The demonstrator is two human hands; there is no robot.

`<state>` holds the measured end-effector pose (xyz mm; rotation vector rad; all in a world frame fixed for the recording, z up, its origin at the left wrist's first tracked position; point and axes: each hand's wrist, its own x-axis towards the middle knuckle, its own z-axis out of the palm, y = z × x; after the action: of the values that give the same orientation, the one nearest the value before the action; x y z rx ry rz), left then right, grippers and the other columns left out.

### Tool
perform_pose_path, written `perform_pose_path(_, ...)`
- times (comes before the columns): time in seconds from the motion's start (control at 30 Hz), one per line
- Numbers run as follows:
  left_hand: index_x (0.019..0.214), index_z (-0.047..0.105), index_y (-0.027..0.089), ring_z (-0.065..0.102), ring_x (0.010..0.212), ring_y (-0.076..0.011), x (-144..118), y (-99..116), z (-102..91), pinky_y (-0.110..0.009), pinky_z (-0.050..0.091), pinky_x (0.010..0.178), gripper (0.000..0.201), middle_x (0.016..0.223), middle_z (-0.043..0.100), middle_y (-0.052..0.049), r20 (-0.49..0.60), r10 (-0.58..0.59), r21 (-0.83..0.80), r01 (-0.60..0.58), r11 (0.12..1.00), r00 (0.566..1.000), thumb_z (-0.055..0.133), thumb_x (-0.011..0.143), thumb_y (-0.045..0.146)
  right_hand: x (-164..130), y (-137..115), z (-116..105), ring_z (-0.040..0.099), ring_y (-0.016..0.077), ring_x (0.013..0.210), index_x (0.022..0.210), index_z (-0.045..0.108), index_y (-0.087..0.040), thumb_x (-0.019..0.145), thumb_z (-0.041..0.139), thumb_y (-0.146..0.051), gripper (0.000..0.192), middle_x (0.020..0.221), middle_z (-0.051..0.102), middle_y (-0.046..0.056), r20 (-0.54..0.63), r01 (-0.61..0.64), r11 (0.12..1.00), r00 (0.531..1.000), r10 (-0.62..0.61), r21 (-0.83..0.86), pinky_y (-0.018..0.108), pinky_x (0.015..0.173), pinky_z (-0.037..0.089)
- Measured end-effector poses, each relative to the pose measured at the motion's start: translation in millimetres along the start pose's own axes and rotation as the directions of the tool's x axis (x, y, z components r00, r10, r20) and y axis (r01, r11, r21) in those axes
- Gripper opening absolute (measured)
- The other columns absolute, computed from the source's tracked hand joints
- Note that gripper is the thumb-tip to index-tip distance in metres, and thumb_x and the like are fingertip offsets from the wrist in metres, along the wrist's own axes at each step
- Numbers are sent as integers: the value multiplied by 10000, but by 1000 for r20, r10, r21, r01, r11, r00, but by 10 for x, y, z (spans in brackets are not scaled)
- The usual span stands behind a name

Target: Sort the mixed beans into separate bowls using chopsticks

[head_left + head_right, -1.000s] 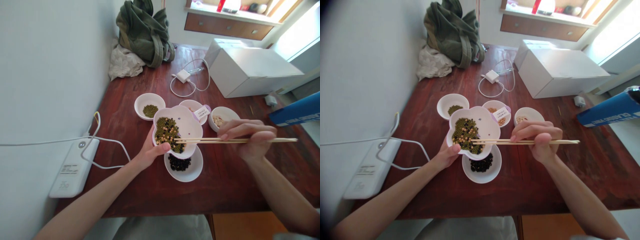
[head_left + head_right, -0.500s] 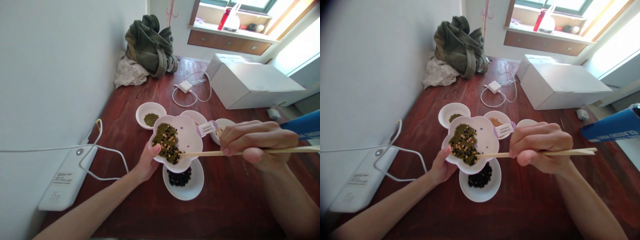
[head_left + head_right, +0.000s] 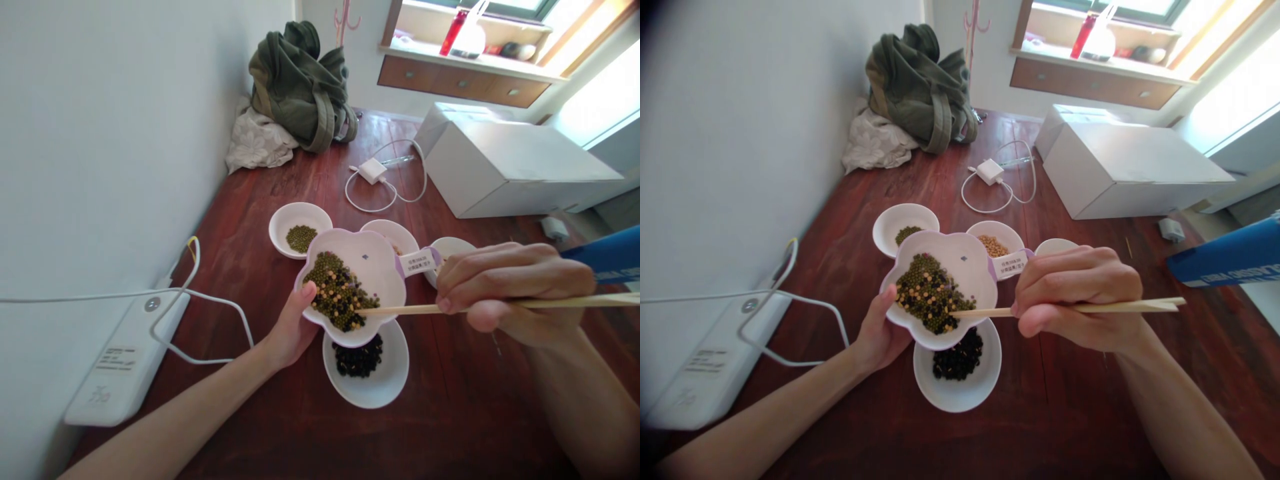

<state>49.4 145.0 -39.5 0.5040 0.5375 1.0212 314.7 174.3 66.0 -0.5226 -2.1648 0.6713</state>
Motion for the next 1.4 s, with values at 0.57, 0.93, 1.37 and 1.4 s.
perform_pose_path(0.57, 1151, 749, 210, 646, 1296, -381, 3, 0, 16, -540, 430, 1187, 500, 1103, 800, -87, 16, 59, 38, -59, 998, 998, 791, 821, 584, 51, 17, 109, 708, 151, 595, 764, 773, -134, 924, 757, -441, 346, 698, 751, 68, 28, -93, 990, 996, 90, 110, 272, 548, 511)
perform_pose_path(0.93, 1162, 737, 187, 606, 1333, -412, 1, 2, 29, -558, 452, 1161, 535, 1280, 746, -125, 1, 69, 71, -69, 995, 998, 803, 804, 579, 39, 22, 82, 691, 139, 581, 749, 780, -138, 925, 757, -461, 368, 696, 758, 64, 42, -116, 988, 993, 112, 105, 288, 583, 510)
perform_pose_path(1.37, 1129, 769, 185, 647, 1284, -384, 7, -30, -6, -523, 472, 1150, 492, 1207, 774, -110, 22, 97, 85, -98, 992, 995, 793, 822, 568, 3, 72, 51, 697, 147, 609, 755, 791, -141, 923, 765, -437, 341, 702, 765, 71, 49, -131, 975, 991, 124, 178, 288, 608, 533)
perform_pose_path(1.4, 1111, 773, 185, 651, 1280, -382, 4, -33, -9, -522, 473, 1149, 480, 1204, 775, -108, 25, 97, 85, -99, 991, 995, 793, 822, 568, 6, 73, 51, 696, 145, 607, 752, 790, -141, 923, 765, -439, 345, 701, 765, 71, 54, -129, 976, 991, 121, 177, 286, 604, 531)
